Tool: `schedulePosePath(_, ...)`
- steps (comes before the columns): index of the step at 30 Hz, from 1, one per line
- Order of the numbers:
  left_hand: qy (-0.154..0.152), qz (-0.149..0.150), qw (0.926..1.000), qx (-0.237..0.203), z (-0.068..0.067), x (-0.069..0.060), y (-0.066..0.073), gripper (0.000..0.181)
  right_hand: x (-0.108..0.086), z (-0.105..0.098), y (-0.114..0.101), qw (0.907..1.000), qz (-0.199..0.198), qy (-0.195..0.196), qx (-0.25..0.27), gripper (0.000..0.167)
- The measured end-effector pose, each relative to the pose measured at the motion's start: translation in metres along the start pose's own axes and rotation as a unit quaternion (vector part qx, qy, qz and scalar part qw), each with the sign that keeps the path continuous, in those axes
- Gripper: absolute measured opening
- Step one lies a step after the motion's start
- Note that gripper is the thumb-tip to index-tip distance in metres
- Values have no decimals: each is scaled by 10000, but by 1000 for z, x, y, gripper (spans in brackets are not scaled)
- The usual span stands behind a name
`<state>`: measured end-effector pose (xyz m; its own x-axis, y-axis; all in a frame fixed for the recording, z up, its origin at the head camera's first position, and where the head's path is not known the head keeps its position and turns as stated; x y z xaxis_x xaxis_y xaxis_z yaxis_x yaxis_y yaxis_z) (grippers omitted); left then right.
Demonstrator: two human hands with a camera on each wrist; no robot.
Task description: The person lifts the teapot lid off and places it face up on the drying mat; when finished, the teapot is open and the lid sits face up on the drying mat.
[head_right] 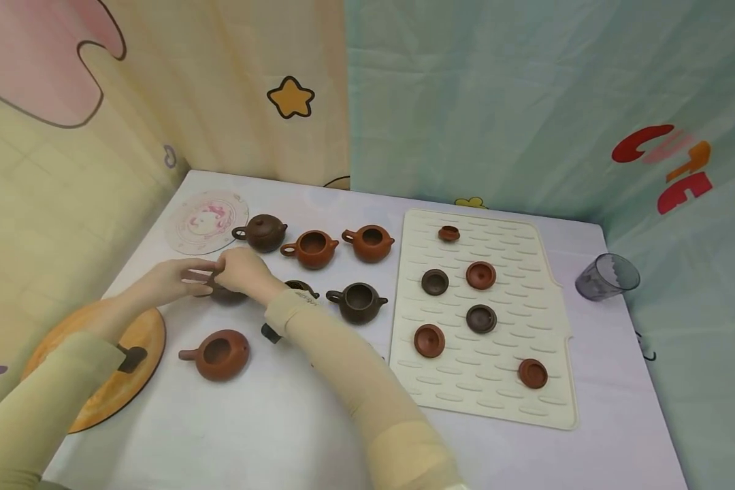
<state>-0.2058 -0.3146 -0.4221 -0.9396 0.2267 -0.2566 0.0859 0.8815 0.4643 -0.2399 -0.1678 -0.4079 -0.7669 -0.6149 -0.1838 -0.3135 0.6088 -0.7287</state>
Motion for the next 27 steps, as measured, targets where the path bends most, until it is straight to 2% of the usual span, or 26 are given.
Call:
schedulePosePath(3,-55,-21,10000,16,-1,0,-1,54,4,5,-4,9985,111,152,-511,26)
schedulePosePath(7,-44,-1,10000,69,-2,0,-1,53,6,7,-5,9960,51,307,-841,20)
schedulePosePath(13,-4,3,9999,108,-2,0,-4,52,8,9,-7,9938,-85,449,-1013,12)
schedulePosePath(16,-4,34,9999,117,-2,1,-5,52,7,7,-6,9951,-109,537,-818,11)
schedulePosePath(20,-60,-34,10000,68,-1,3,-6,53,2,-2,-1,9966,107,811,64,11)
schedulePosePath(23,-77,-46,10000,37,-1,4,-6,54,-4,-15,4,9901,290,1031,904,13)
schedulePosePath(24,-70,-16,10000,48,-1,4,-6,54,-7,-20,5,9848,365,1051,1332,14)
schedulePosePath(25,-66,-4,10000,48,-2,3,-6,54,-10,-25,6,9752,439,1027,1913,16)
schedulePosePath(26,-70,22,10000,31,-2,3,-6,54,-13,-30,8,9617,502,962,2518,18)
schedulePosePath(27,-74,63,10000,18,-2,2,-6,54,-17,-36,9,9422,552,888,3182,21)
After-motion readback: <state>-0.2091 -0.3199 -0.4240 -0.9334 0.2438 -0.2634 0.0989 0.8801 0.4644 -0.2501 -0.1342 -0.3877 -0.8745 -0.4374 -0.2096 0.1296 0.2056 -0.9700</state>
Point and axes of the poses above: each hand's wrist, its own x-axis towards the middle knuckle, its own z-axis out of the palm, y = z × x, the point moved 5 cm from there along x, towards the middle knuckle, and after that the axes turned 8 degrees about x, right-handed, at the moved point
